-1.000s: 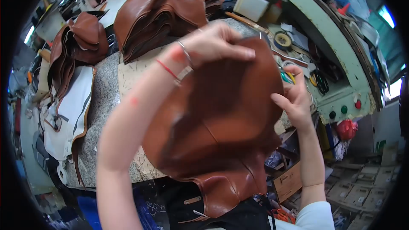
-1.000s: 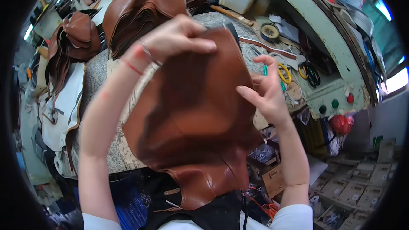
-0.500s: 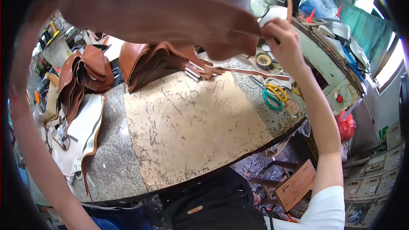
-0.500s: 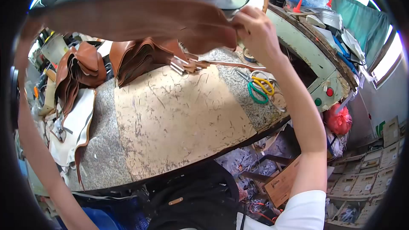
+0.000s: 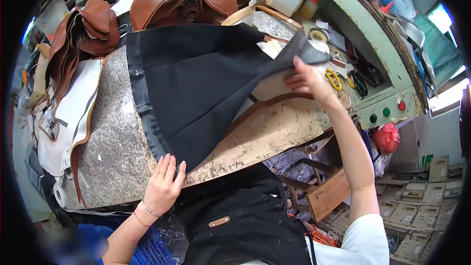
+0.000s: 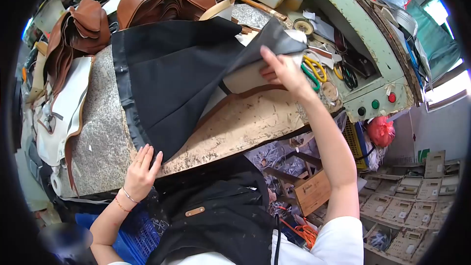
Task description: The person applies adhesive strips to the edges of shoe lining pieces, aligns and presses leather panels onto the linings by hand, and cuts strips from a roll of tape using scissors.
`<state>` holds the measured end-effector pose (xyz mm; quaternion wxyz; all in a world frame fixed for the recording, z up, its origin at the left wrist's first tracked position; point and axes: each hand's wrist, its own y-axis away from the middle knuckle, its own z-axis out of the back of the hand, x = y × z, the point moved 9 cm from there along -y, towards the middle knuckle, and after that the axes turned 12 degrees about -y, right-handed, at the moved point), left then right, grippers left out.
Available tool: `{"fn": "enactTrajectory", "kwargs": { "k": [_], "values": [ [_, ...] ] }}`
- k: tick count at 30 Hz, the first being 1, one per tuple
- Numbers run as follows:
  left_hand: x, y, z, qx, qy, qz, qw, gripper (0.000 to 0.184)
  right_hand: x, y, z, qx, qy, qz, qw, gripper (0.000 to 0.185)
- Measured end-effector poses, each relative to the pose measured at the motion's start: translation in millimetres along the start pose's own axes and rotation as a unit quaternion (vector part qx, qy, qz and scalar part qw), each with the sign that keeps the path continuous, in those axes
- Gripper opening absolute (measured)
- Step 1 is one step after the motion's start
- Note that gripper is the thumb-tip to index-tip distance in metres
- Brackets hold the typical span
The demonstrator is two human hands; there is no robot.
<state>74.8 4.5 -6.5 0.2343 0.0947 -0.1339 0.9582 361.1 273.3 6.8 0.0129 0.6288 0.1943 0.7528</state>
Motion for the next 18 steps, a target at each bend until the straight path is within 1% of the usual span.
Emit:
{"fn": "enactTrajectory", "kwargs": {
  "k": [2,3,4,5,6,8,10,11,14,15,16,17,18],
  "values": [
    [-5.2,2.7,-7.0,0.028,-0.031,-0.011,0.999,0.039,41.9,-3.7,-2.5,-0.058,0.096,0.013,0.994,0.095],
    [-8.5,1.4,-8.0,0.031,-0.064,-0.025,0.997,0.038,60.8,-13.5,-2.2,-0.089,0.187,0.022,0.978,0.095],
    [-10.3,-0.5,-7.6,0.037,-0.049,-0.029,0.998,0.039,76.1,-20.8,-3.7,-0.118,0.276,0.029,0.953,0.096],
    [-11.4,-2.3,-6.7,0.045,-0.034,-0.031,0.998,0.039,93.1,-20.9,-13.5,-0.138,0.334,0.063,0.93,0.091],
    [-11.9,-3.1,-5.8,0.049,-0.02,-0.031,0.998,0.04,96.3,-27.0,-22.5,-0.137,0.36,0.023,0.922,0.092],
    [-14.0,-4.2,-5.7,0.048,-0.035,-0.033,0.998,0.039,104.5,-39.2,-44.0,-0.119,0.437,-0.002,0.892,0.079],
    [-17.6,-4.6,-8.4,0.055,-0.048,-0.036,0.997,0.038,107.5,-72.1,-49.4,-0.136,0.542,0.064,0.827,0.063],
    [-19.1,-6.6,-6.0,0.043,-0.06,-0.037,0.997,0.036,111.7,-73.3,-59.5,-0.144,0.589,0.096,0.789,0.056],
    [-20.4,-7.3,-8.5,0.037,-0.076,-0.035,0.996,0.031,124.7,-65.9,-65.4,-0.191,0.628,0.113,0.746,0.039],
    [-18.9,-7.5,-8.3,0.03,-0.071,-0.029,0.997,0.031,139.3,-48.9,-68.6,-0.209,0.577,0.218,0.758,0.031],
    [-17.3,-6.8,-7.4,0.024,-0.065,-0.021,0.997,0.03,156.2,-16.5,-73.3,-0.175,0.463,0.384,0.779,0.039],
    [-15.8,-5.9,-6.4,0.019,-0.057,-0.013,0.998,0.03,165.8,25.7,-75.7,-0.139,0.343,0.446,0.815,0.034],
    [-13.2,-5.0,-4.4,0.009,-0.029,-0.006,1.0,0.03,155.2,38.0,-63.7,-0.073,0.19,0.47,0.859,0.03]
  ]
}}
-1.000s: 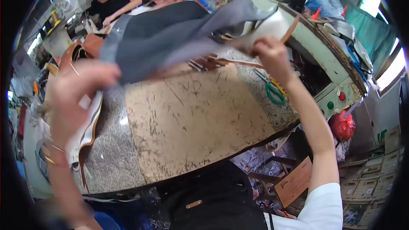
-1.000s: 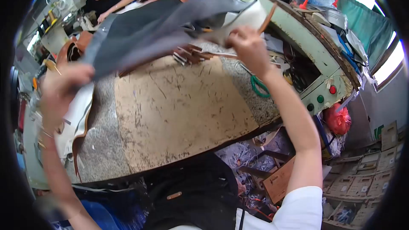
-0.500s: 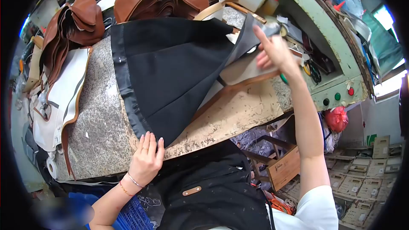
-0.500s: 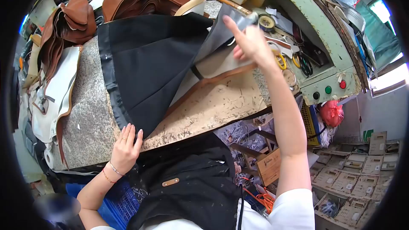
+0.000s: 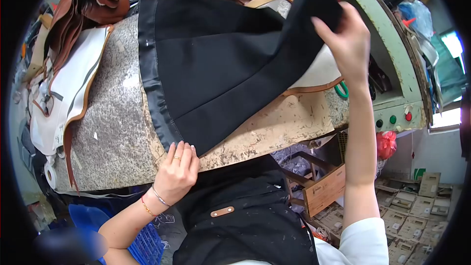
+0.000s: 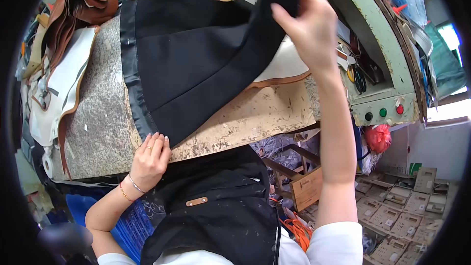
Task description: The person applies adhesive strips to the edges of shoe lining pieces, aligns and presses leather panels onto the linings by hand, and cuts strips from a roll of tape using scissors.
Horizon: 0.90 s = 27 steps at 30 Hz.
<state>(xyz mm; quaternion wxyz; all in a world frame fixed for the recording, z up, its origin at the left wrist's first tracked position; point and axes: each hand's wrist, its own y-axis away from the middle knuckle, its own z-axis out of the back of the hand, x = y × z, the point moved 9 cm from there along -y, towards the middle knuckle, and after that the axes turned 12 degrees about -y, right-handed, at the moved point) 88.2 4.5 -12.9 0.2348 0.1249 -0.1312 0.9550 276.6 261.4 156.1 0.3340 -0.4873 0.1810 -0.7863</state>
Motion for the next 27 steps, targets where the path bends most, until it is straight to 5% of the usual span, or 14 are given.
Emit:
{"fn": "enactTrajectory", "kwargs": {
  "k": [1,4,6,10,11,14,16,20,27],
  "values": [
    [5.1,1.3,2.1,-0.012,0.028,0.006,1.0,0.03,-9.8,20.7,7.4,-0.017,-0.1,-0.088,0.991,0.028],
    [44.4,14.7,6.8,-0.031,0.174,0.048,0.983,0.026,-69.8,88.0,33.3,0.043,0.083,-0.057,0.994,0.027],
    [83.7,27.6,23.3,-0.071,0.172,0.069,0.98,0.022,-111.6,137.9,33.5,0.066,-0.043,-0.234,0.969,0.029],
    [118.1,56.7,13.8,-0.034,0.056,0.045,0.997,0.025,-122.4,155.4,4.9,0.233,-0.038,-0.336,0.912,0.054],
    [118.2,63.4,4.4,-0.024,0.042,0.042,0.998,0.026,-111.8,145.8,2.2,0.242,0.052,-0.317,0.915,0.076],
    [113.2,73.9,-12.7,-0.009,0.005,0.06,0.998,0.031,-128.4,134.4,-19.2,0.322,-0.002,-0.228,0.919,0.077],
    [109.0,76.9,-14.1,0.01,-0.024,0.091,0.995,0.032,-115.8,124.6,-25.6,0.352,0.015,-0.211,0.912,0.061],
    [102.3,87.6,-22.0,0.09,0.015,0.179,0.98,0.048,-127.0,130.7,-39.0,0.522,0.195,-0.29,0.778,0.065],
    [85.8,67.0,-23.4,0.187,-0.053,0.175,0.965,0.08,-120.0,135.7,-47.6,0.518,0.199,-0.117,0.824,0.063]
  ]
}}
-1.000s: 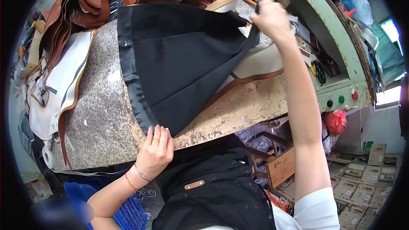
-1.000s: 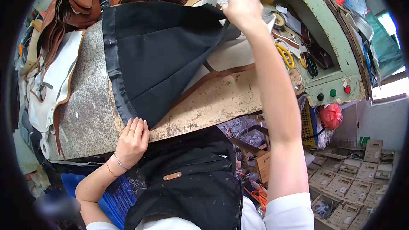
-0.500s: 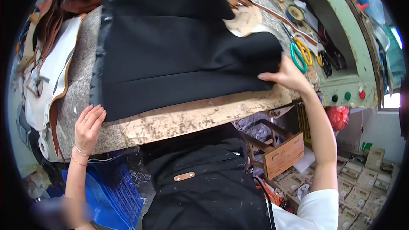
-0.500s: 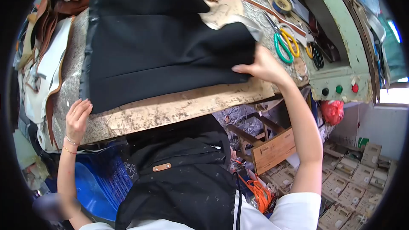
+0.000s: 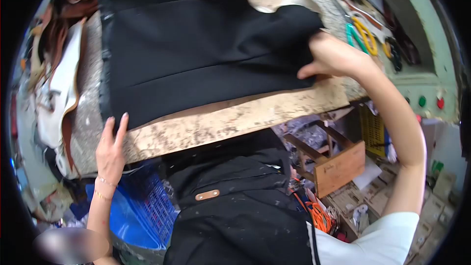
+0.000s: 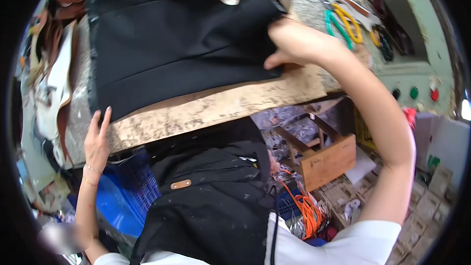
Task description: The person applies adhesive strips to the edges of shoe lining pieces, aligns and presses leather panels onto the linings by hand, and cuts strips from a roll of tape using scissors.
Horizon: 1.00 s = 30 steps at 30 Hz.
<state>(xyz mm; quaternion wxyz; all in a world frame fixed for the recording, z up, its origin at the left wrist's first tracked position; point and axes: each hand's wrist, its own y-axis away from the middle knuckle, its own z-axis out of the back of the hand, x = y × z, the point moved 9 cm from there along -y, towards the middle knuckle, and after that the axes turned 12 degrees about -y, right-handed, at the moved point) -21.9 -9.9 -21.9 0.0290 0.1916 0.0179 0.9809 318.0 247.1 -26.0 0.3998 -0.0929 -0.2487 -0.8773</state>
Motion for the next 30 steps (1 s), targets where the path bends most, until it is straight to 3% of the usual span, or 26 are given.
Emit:
{"fn": "enactTrajectory", "kwargs": {
  "k": [1,3,4,7,8,10,11,12,13,15,16,17,20,22,23,25,26,29,30],
  "values": [
    [0.6,-2.8,5.0,0.013,0.009,-0.012,1.0,0.08,2.8,7.1,3.0,-0.044,0.004,0.052,0.998,0.061],
    [2.9,-10.6,11.3,0.05,0.036,-0.032,0.998,0.08,4.6,9.0,1.3,-0.029,0.053,0.058,0.997,0.059],
    [0.4,-17.1,15.5,0.046,0.036,-0.046,0.997,0.063,19.7,16.6,8.8,-0.095,0.065,0.154,0.981,0.057],
    [-54.9,-62.1,44.0,0.09,0.031,-0.087,0.992,0.039,-7.7,6.8,-7.1,0.023,0.058,0.046,0.997,0.052],
    [-95.3,-90.0,90.2,-0.004,0.18,-0.089,0.98,0.02,-20.8,6.0,-13.8,-0.009,0.048,0.09,0.995,0.05],
    [-177.5,-118.0,135.5,-0.156,0.32,-0.197,0.913,0.038,-31.5,4.9,-19.3,-0.062,0.005,0.12,0.991,0.055],
    [-216.9,-131.2,142.6,-0.209,0.335,-0.24,0.887,0.046,-35.0,4.7,-15.9,-0.054,-0.056,0.082,0.994,0.06],
    [-252.1,-145.1,128.7,-0.233,0.252,-0.24,0.908,0.047,-38.5,5.2,-12.5,-0.05,-0.117,0.042,0.991,0.067],
    [-275.9,-153.4,119.7,-0.253,0.168,-0.238,0.922,0.048,-27.7,13.7,2.6,-0.111,-0.2,0.084,0.97,0.057],
    [-282.2,-167.3,120.3,-0.237,0.168,-0.242,0.926,0.048,-19.9,32.6,32.6,-0.236,-0.356,0.166,0.889,0.038],
    [-285.0,-171.6,119.7,-0.225,0.169,-0.243,0.929,0.049,-21.7,34.7,45.3,-0.277,-0.4,0.18,0.855,0.05],
    [-291.4,-174.5,122.7,-0.218,0.139,-0.254,0.932,0.048,-21.9,35.5,55.4,-0.288,-0.411,0.17,0.848,0.042],
    [-302.6,-184.9,133.4,-0.192,0.059,-0.318,0.927,0.046,-14.7,25.1,66.1,-0.263,-0.226,0.193,0.918,0.025],
    [-289.5,-155.1,148.8,-0.198,0.096,-0.361,0.906,0.045,-2.6,21.5,70.3,-0.23,-0.145,0.241,0.932,0.018],
    [-285.6,-136.2,150.0,-0.195,0.12,-0.387,0.893,0.044,-10.4,19.0,53.5,-0.198,-0.2,0.183,0.942,0.016],
    [-284.8,-108.9,136.8,-0.22,0.12,-0.423,0.871,0.042,-14.1,19.9,10.5,-0.234,-0.17,0.236,0.928,0.016],
    [-281.3,-111.0,142.0,-0.212,0.137,-0.417,0.873,0.035,-20.4,18.5,10.0,-0.193,-0.216,0.198,0.936,0.014],
    [-271.0,-148.8,136.4,-0.004,0.374,-0.29,0.881,0.03,-32.8,16.8,10.3,-0.103,-0.223,0.107,0.964,0.017],
    [-265.8,-164.5,127.9,-0.063,0.462,-0.212,0.859,0.028,-33.9,16.0,11.2,-0.074,-0.268,0.083,0.957,0.014]
  ]
}}
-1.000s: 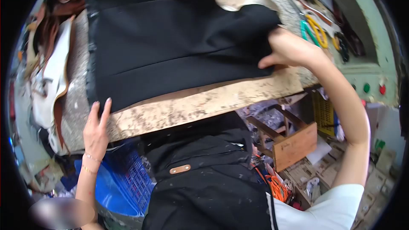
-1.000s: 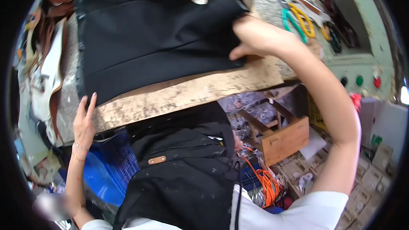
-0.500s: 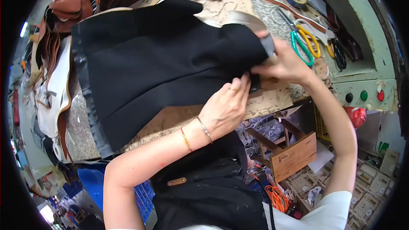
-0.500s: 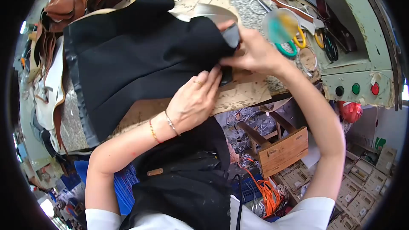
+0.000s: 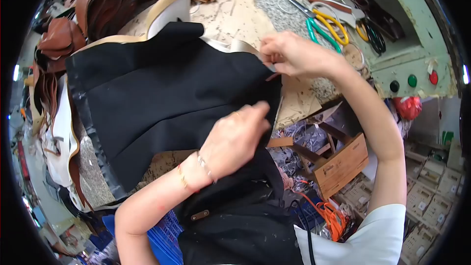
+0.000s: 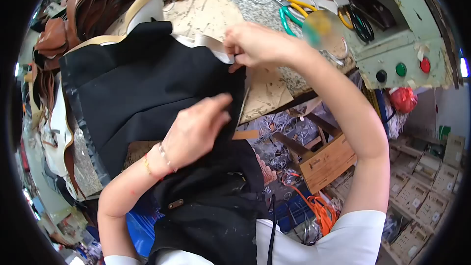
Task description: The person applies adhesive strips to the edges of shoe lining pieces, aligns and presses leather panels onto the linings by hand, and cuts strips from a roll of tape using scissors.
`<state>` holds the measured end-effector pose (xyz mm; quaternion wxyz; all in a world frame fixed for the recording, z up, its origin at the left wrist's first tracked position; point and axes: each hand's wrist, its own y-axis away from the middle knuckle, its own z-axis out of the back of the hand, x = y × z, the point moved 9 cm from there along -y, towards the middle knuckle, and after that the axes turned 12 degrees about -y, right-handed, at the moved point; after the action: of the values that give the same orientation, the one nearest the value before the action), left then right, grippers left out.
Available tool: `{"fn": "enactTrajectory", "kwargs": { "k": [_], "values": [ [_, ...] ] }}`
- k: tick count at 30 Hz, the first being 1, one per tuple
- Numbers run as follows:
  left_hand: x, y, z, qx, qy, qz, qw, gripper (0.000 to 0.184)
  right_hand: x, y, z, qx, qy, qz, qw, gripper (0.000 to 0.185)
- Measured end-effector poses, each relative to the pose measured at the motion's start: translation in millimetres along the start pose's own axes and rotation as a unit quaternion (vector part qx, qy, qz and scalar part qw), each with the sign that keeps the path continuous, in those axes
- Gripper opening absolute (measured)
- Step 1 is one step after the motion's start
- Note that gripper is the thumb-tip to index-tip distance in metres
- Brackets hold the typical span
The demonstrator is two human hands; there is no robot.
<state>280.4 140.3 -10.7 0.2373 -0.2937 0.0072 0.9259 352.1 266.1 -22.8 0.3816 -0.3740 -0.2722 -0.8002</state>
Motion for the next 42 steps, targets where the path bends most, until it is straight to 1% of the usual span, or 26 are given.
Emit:
{"fn": "enactTrajectory", "kwargs": {
  "k": [1,3,6,7,9,10,14,15,16,18,19,20,21,22,23,25,26,27,29,32,34,37,38,40,41,42],
  "values": [
    [13.1,-5.9,-9.9,-0.021,-0.034,0.03,0.999,0.025,5.1,-0.2,5.0,0.001,0.003,0.004,1.0,0.011],
    [7.3,-8.7,-38.6,0.085,-0.196,0.035,0.976,0.03,2.8,-4.8,3.6,0.039,0.102,0.005,0.994,0.007],
    [-9.5,-6.5,-33.3,-0.01,-0.244,-0.079,0.967,0.044,-7.1,-5.2,-2.1,-0.004,0.15,0.041,0.988,0.02],
    [-12.3,-5.1,-36.6,-0.012,-0.246,-0.111,0.963,0.055,-10.1,-5.7,4.3,-0.029,0.147,0.038,0.988,0.021],
    [-14.5,-15.5,-43.0,0.007,-0.217,-0.117,0.969,0.062,-16.4,-8.1,22.7,-0.079,0.144,0.034,0.986,0.027],
    [-13.5,-21.1,-45.6,0.023,-0.194,-0.116,0.974,0.061,-20.4,-15.5,19.0,-0.041,0.122,0.06,0.99,0.032],
    [-14.6,-44.6,-53.4,0.069,-0.143,-0.137,0.978,0.061,-41.2,-31.2,19.6,0.04,-0.001,-0.013,0.999,0.027],
    [-15.9,-51.6,-55.2,0.074,-0.142,-0.147,0.976,0.06,-37.7,-29.6,20.3,0.031,0.042,-0.02,0.998,0.025],
    [-19.9,-55.2,-49.4,0.038,-0.139,-0.161,0.976,0.057,-30.2,-25.6,20.2,0.008,0.034,0.029,0.999,0.025],
    [-10.8,-64.8,-36.4,0.16,0.097,-0.096,0.978,0.055,-26.9,-7.3,18.9,-0.07,0.048,0.139,0.987,0.031],
    [-10.2,-65.4,-25.6,0.215,0.213,-0.061,0.951,0.055,-25.0,6.4,16.6,-0.089,-0.012,0.082,0.993,0.04],
    [-7.9,-60.8,-18.3,0.262,0.415,0.046,0.87,0.052,-25.7,19.5,8.8,-0.091,-0.143,0.036,0.985,0.05],
    [-14.6,-67.5,14.4,0.271,0.317,-0.005,0.909,0.055,-14.1,40.8,2.8,-0.143,-0.055,0.049,0.987,0.051],
    [-12.5,-85.4,45.2,0.187,0.246,-0.068,0.949,0.057,-14.4,54.7,-15.1,-0.171,-0.015,0.007,0.985,0.044],
    [-11.9,-99.3,69.6,0.101,0.171,-0.133,0.971,0.059,-8.4,69.9,-22.3,-0.244,-0.027,-0.021,0.969,0.034],
    [11.3,-109.8,58.2,0.14,0.004,-0.127,0.982,0.066,-2.8,99.2,-38.9,-0.309,-0.109,-0.129,0.936,0.022],
    [18.7,-107.4,38.6,0.213,-0.089,-0.134,0.964,0.075,-0.9,112.2,-48.3,-0.364,-0.076,-0.118,0.921,0.024],
    [12.9,-107.2,25.8,0.227,-0.118,-0.165,0.953,0.066,1.4,124.4,-56.6,-0.418,-0.045,-0.109,0.901,0.031],
    [-3.7,-107.6,2.0,0.315,-0.12,-0.213,0.917,0.044,2.3,142.9,-79.2,-0.431,-0.059,-0.176,0.883,0.033],
    [-31.8,-111.5,-10.1,0.253,-0.054,-0.305,0.917,0.026,-17.4,166.8,-104.7,-0.484,-0.144,-0.217,0.835,0.036],
    [-24.8,-119.4,-26.6,0.252,-0.084,-0.261,0.928,0.022,-21.3,173.2,-109.1,-0.523,-0.201,-0.196,0.805,0.037],
    [-8.6,-129.6,-52.3,0.263,-0.143,-0.235,0.925,0.02,-32.6,171.5,-122.1,-0.473,-0.266,-0.263,0.798,0.033],
    [-9.4,-132.6,-55.5,0.273,-0.153,-0.232,0.921,0.02,-23.3,176.0,-107.2,-0.514,-0.163,-0.229,0.81,0.029],
    [-9.9,-134.6,-60.5,0.292,-0.202,-0.223,0.908,0.023,2.0,183.0,-86.7,-0.571,0.049,-0.149,0.806,0.023],
    [-11.5,-136.1,-60.1,0.28,-0.215,-0.232,0.907,0.024,14.6,182.9,-84.4,-0.561,0.094,-0.131,0.812,0.024],
    [-12.6,-137.3,-59.6,0.268,-0.229,-0.241,0.904,0.025,32.9,160.8,-79.6,-0.48,0.161,-0.044,0.861,0.031]
  ]
}}
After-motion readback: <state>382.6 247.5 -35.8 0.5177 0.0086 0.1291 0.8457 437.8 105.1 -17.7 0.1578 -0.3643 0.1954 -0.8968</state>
